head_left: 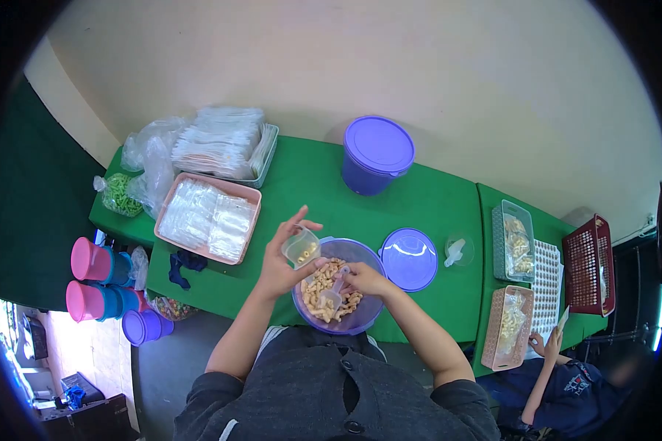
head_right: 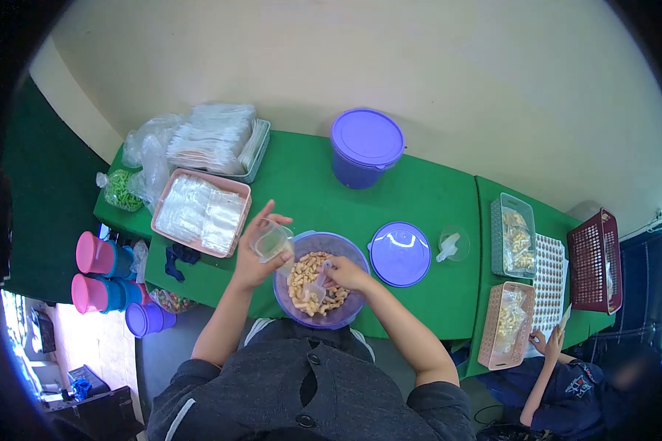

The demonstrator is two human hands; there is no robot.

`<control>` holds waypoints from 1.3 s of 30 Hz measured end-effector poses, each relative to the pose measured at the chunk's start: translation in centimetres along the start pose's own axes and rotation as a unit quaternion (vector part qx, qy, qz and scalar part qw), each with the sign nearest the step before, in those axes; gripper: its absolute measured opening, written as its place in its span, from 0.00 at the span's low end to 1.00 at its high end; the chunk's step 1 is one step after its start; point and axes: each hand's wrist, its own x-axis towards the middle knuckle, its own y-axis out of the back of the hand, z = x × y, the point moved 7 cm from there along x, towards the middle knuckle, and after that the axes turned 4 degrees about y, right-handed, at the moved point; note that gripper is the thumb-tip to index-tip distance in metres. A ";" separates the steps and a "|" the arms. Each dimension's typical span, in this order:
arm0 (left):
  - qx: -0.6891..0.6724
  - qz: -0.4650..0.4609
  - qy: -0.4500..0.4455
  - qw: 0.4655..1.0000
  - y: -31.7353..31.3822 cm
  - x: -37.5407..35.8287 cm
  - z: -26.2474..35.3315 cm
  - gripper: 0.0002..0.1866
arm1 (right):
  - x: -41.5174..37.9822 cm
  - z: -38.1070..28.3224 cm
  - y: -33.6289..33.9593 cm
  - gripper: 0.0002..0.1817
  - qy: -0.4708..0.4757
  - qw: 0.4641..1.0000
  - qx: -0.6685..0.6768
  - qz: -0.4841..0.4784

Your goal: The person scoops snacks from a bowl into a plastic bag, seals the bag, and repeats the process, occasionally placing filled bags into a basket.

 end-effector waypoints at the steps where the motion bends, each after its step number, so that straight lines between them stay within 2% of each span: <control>1: 0.001 0.014 -0.013 1.000 0.6 -0.1 0.6 0.49 | -0.2 -0.3 0.3 0.12 0.003 0.999 0.045 0.006; 2: 0.001 0.014 -0.012 1.000 1.0 -0.2 1.2 0.49 | -0.5 -0.6 0.5 0.14 0.007 0.996 0.090 0.013; 4: -0.087 0.047 -0.028 0.995 2.0 -0.4 2.5 0.44 | -1.6 -1.8 0.9 0.15 0.022 0.991 0.127 0.029; 9: -0.029 0.080 -0.045 0.995 3.8 -0.6 3.3 0.44 | -5.0 -4.2 2.5 0.18 0.067 0.970 0.217 0.082; 11: 0.001 0.087 -0.040 0.995 4.0 -0.6 3.2 0.44 | -6.9 -5.8 3.8 0.18 0.124 0.946 0.270 0.128; 13: 0.110 0.063 -0.051 0.991 3.5 -0.6 3.1 0.45 | -9.0 -7.5 4.8 0.18 0.159 0.931 0.286 0.162; 14: 0.110 0.063 -0.051 0.991 3.2 -0.7 3.4 0.45 | -10.2 -8.7 5.3 0.18 0.193 0.913 0.302 0.195; 15: 0.160 0.015 -0.024 0.987 2.0 -0.6 3.7 0.45 | -11.9 -10.6 5.4 0.17 0.231 0.892 0.319 0.223; 16: 0.209 -0.033 0.003 0.977 0.7 -0.7 3.7 0.44 | -12.8 -11.6 5.2 0.17 0.232 0.891 0.319 0.223; 17: 0.209 -0.034 0.003 0.977 -0.1 -0.8 3.8 0.44 | -14.1 -12.7 5.6 0.17 0.274 0.873 0.318 0.250; 18: 0.239 -0.057 -0.009 0.969 -1.2 -1.0 4.0 0.43 | -15.5 -13.9 5.9 0.17 0.315 0.851 0.315 0.278; 20: 0.268 -0.083 -0.022 0.960 -2.8 -1.2 4.1 0.42 | -17.4 -15.5 5.5 0.17 0.334 0.840 0.308 0.298; 22: 0.285 -0.112 -0.037 0.951 -4.1 -1.2 4.1 0.46 | -19.4 -16.8 5.5 0.17 0.359 0.826 0.218 0.375; 25: 0.301 -0.093 -0.066 0.947 -4.9 -1.2 4.2 0.48 | -21.0 -18.1 3.9 0.17 0.382 0.819 0.146 0.403; 32: 0.312 -0.080 -0.087 0.943 -5.8 -1.3 4.6 0.49 | -22.1 -18.3 1.3 0.15 0.430 0.813 0.082 0.385; 34: 0.317 -0.082 -0.102 0.940 -6.0 -1.4 4.8 0.51 | -22.7 -19.1 0.6 0.15 0.455 0.807 -0.009 0.377; 35: 0.317 -0.082 -0.102 0.939 -6.0 -1.4 4.9 0.51 | -23.0 -19.1 0.6 0.15 0.455 0.806 -0.009 0.377; 37: 0.312 -0.074 -0.103 0.942 -6.0 -1.5 5.2 0.44 | -23.8 -19.6 0.2 0.15 0.473 0.793 -0.044 0.382; 38: 0.312 -0.073 -0.103 0.942 -6.3 -1.8 4.5 0.44 | -23.9 -19.7 0.3 0.15 0.473 0.793 -0.044 0.382; 39: 0.192 -0.042 -0.096 0.976 -6.0 -1.9 3.9 0.39 | -24.5 -19.8 0.5 0.15 0.493 0.768 -0.047 0.407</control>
